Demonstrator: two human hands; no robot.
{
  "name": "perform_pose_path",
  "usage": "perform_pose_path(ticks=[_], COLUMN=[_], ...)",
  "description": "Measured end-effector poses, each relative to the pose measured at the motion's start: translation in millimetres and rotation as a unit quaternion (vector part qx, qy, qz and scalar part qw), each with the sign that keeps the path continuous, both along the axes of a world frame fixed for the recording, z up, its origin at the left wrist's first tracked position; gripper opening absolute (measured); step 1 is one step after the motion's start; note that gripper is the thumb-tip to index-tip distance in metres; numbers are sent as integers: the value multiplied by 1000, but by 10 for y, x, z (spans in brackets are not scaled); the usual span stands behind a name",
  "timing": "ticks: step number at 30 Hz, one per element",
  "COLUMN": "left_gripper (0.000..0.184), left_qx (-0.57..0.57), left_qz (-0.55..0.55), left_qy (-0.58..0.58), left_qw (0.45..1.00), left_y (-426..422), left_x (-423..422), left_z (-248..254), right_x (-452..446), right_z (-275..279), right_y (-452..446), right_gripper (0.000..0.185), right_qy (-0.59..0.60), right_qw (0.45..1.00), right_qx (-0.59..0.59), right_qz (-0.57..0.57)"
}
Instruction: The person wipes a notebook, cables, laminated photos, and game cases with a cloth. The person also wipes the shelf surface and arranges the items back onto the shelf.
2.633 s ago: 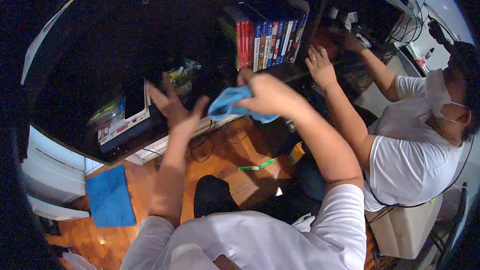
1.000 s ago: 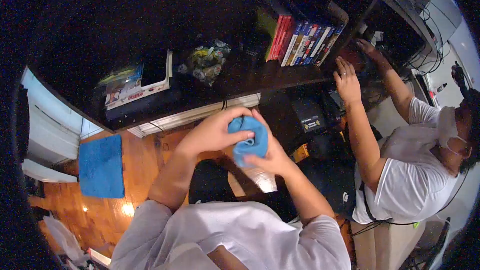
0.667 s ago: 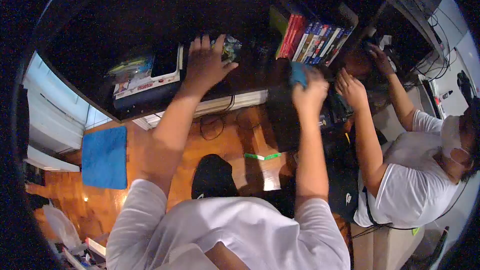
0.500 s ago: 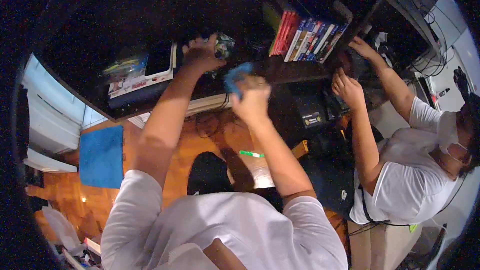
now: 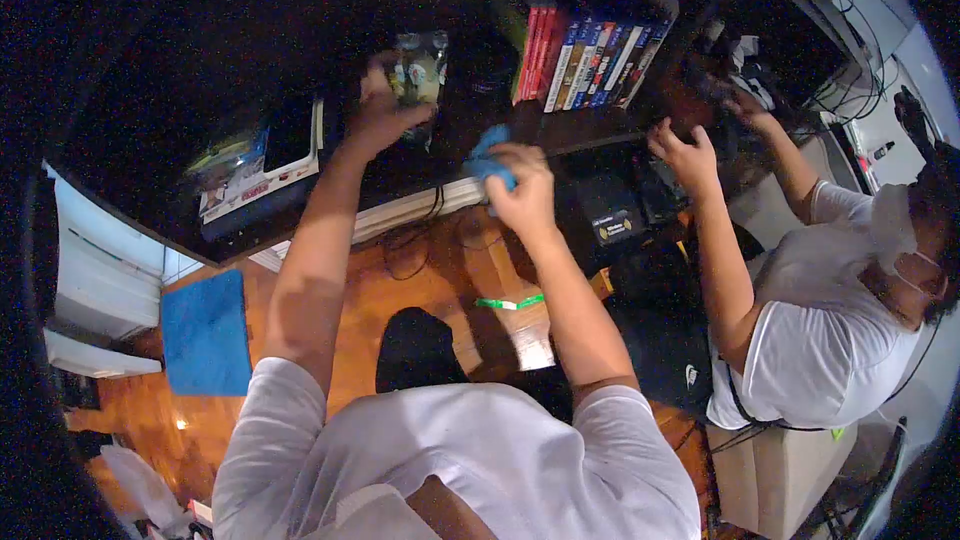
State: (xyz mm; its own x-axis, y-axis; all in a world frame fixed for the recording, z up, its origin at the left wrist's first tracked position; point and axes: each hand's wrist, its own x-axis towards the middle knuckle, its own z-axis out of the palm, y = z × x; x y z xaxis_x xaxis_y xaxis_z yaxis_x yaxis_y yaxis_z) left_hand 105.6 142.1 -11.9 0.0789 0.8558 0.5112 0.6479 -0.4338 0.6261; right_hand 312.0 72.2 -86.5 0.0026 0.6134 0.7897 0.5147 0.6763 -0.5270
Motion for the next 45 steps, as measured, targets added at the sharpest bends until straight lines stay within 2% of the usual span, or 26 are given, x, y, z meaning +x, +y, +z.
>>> perform_pose_path(ticks=[1,3,4,5,6,7,9,10,12,13,15,17,20,23,26,29,30,33,34,36,38,39,40,42,43,45], left_gripper=[90,87,86,86,87,87,86,86,87,87,84,80,83,83,90,95,98,98,85,74,59,64,58,64,56,37], left_qx=[-22,1,13,26,38,50,24,12,-12,-24,-37,-35,52,52,92,49,103,63,130,85,41,-4,1,-120,-177,-199], left_qz=[-10,-40,-54,-48,-42,-37,8,35,-36,-66,-5,-39,-62,-34,-22,16,46,74,81,31,-71,-173,-236,-314,-326,-323], left_qy=[0,-7,-10,3,17,32,65,79,-9,-55,-51,-70,-91,-79,-66,-77,-77,-161,-153,-226,-291,-323,-224,-178,-269,-281], left_qw=[1000,999,998,999,998,998,998,996,999,996,998,996,993,995,993,996,991,982,976,970,953,930,946,925,889,882], left_y=[63,156,203,269,338,380,379,377,572,640,502,518,708,510,558,354,309,118,-3,-446,-890,-1145,-1513,-2035,-2256,-2274], left_x=[23,87,115,132,150,170,221,232,212,170,267,265,276,300,299,335,351,346,359,390,468,546,620,841,951,976], left_z=[-51,-116,-141,-178,-216,-241,-196,-169,-265,-355,-205,-170,-350,-269,-306,-207,-248,-236,-256,-173,-379,-567,-608,-701,-558,-417], right_x=[15,264,466,638,856,1069,1192,1261,1312,1355,1366,1116,811,556,61,-333,-403,-320,-244,-40,74,102,89,104,98,204], right_z=[37,47,-7,224,280,289,210,191,193,168,127,274,342,18,109,228,246,348,281,100,-30,-70,43,118,141,319], right_y=[-30,31,195,198,274,396,561,573,629,612,614,399,231,267,120,-50,-114,-432,-545,-801,-1101,-1245,-1422,-1641,-1705,-1817], right_gripper=[19,18,19,21,21,26,30,31,34,38,39,36,35,36,33,32,30,22,22,21,21,21,15,15,16,22], right_qy=[35,194,234,128,16,-101,-189,-220,-286,-228,-228,-126,-13,-98,-162,-151,-125,-47,0,86,321,432,456,436,426,309], right_qw=[996,977,964,964,937,916,885,881,875,918,920,946,953,966,960,984,991,966,965,954,882,823,808,831,843,889], right_qx=[-47,-83,-39,44,40,-26,-138,-137,-131,-86,-69,-186,-250,-57,6,-14,-26,-225,-232,-252,-303,-324,-336,-312,-297,-297], right_qz=[65,-16,-121,-227,-346,-388,-402,-396,-367,-313,-312,-236,-171,-232,-228,-99,-42,121,124,135,165,175,165,149,142,162])
